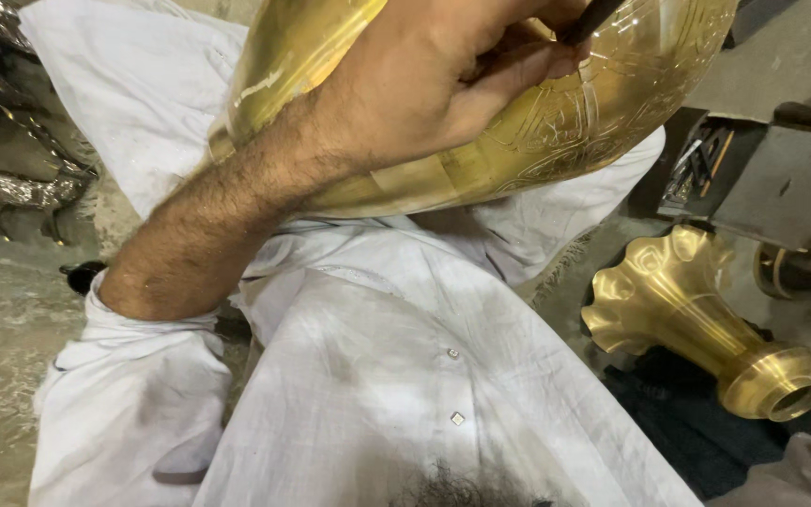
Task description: The person sits on the floor with a large brass vase on their lap, holds a chisel against the vase's decorated surface, and strikes the chisel with a wooden mallet to carve ornamental patterns, repositioning the chisel to work across different areas of the vase.
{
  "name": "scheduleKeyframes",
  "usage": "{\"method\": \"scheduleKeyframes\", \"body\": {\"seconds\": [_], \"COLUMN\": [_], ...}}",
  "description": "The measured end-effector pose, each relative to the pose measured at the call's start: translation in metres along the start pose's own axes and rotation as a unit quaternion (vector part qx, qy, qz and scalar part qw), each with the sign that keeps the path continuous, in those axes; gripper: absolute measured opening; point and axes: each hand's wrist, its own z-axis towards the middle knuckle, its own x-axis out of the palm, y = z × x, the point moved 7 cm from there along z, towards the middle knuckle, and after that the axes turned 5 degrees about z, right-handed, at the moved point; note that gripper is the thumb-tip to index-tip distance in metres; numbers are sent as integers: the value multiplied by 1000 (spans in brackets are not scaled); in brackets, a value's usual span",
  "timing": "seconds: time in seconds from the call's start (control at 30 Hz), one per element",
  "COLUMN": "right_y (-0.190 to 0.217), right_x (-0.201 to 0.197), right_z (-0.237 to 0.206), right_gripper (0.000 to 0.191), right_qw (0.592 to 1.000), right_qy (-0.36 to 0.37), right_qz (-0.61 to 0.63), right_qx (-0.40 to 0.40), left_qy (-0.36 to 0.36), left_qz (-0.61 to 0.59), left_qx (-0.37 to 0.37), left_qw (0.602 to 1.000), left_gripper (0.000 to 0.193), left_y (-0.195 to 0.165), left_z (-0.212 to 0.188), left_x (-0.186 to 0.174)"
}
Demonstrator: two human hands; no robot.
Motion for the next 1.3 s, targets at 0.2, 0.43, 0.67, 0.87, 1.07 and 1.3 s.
{"method": "scheduleKeyframes", "body": {"seconds": [0.2, 0.43, 0.67, 0.87, 1.07, 1.3], "right_y": [-2, 2, 8, 13, 16, 17], "right_x": [-2, -7, -7, -12, -18, -23], "right_z": [0, 8, 16, 20, 22, 26], "right_gripper": [31, 30, 29, 29, 28, 28], "right_qw": [1000, 1000, 999, 999, 998, 998], "right_qy": [6, 10, 13, 15, 15, 15], "right_qz": [-9, -19, -28, -36, -46, -51], "right_qx": [-8, -17, -24, -29, -34, -39], "left_qy": [-3, -44, -51, -49, -68, -65], "left_qz": [23, 4, 0, 18, 32, 19], "left_qx": [33, 18, 3, 26, -1, 11], "left_qw": [999, 999, 999, 998, 997, 998], "left_gripper": [25, 34, 55, 54, 50, 44], "left_y": [-1, -7, -7, -13, -16, -16], "left_z": [-1, -6, -8, -5, -2, -6], "left_x": [1, 0, 4, 4, 4, 5]}}
